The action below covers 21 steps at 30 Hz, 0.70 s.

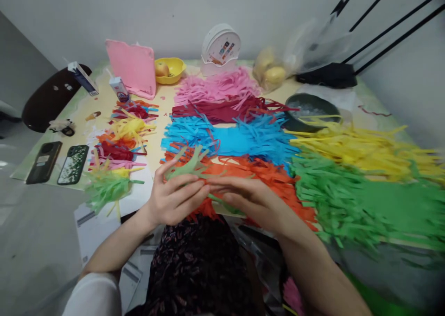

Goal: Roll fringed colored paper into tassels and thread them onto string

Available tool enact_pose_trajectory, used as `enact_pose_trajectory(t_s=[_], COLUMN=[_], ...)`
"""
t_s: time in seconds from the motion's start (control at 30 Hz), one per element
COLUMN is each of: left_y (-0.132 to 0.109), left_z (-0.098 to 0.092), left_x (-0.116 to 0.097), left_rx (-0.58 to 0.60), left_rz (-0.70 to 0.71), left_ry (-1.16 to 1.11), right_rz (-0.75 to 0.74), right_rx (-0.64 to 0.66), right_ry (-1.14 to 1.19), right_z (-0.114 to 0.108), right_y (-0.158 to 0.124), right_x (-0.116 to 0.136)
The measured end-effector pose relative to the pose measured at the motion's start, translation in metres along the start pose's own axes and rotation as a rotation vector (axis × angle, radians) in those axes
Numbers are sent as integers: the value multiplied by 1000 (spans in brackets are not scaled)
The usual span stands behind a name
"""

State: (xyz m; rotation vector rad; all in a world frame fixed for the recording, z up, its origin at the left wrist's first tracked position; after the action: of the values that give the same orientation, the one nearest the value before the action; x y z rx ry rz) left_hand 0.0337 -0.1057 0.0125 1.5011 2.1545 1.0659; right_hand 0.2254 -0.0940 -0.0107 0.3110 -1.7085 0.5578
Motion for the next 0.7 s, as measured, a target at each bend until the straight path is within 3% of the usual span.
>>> enact_pose_trajectory(t_s=[0.1,0.23,0.37,0.53,0.63,0.7], left_y=[-7,-14,-6,7,10,12], left_z=[3,18,34,55,68,74], left_x=[1,10,15,18,21,24], left_rx=[-8,-65,-242,-349,-398,-415], left_rz=[-49,-331,-598,-863,-927,-950], left_ry=[-15,-115,-289,-728,-923,-940], right_rz=[96,74,3,-171,-254,-320], right_rx=[166,40,-82,-161,-320,-419], right_ry=[230,442,449,337,114,-83], right_z=[20,32,26,7,-1,-1], right_y=[15,24,29,34,35,34], right_x=[-5,-7,-2,9,14,18])
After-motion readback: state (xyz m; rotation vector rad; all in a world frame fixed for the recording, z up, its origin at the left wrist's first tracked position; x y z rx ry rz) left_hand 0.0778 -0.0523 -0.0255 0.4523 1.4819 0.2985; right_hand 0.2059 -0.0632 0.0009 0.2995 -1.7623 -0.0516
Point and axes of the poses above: each hand's wrist, its own y-axis towards the middle knuckle, its own z-axis out of the palm, x = y × z, the point moved 4 cm from there along y, towards the middle knuckle, and after that the axes turned 12 degrees about z, right-handed, at the moved point
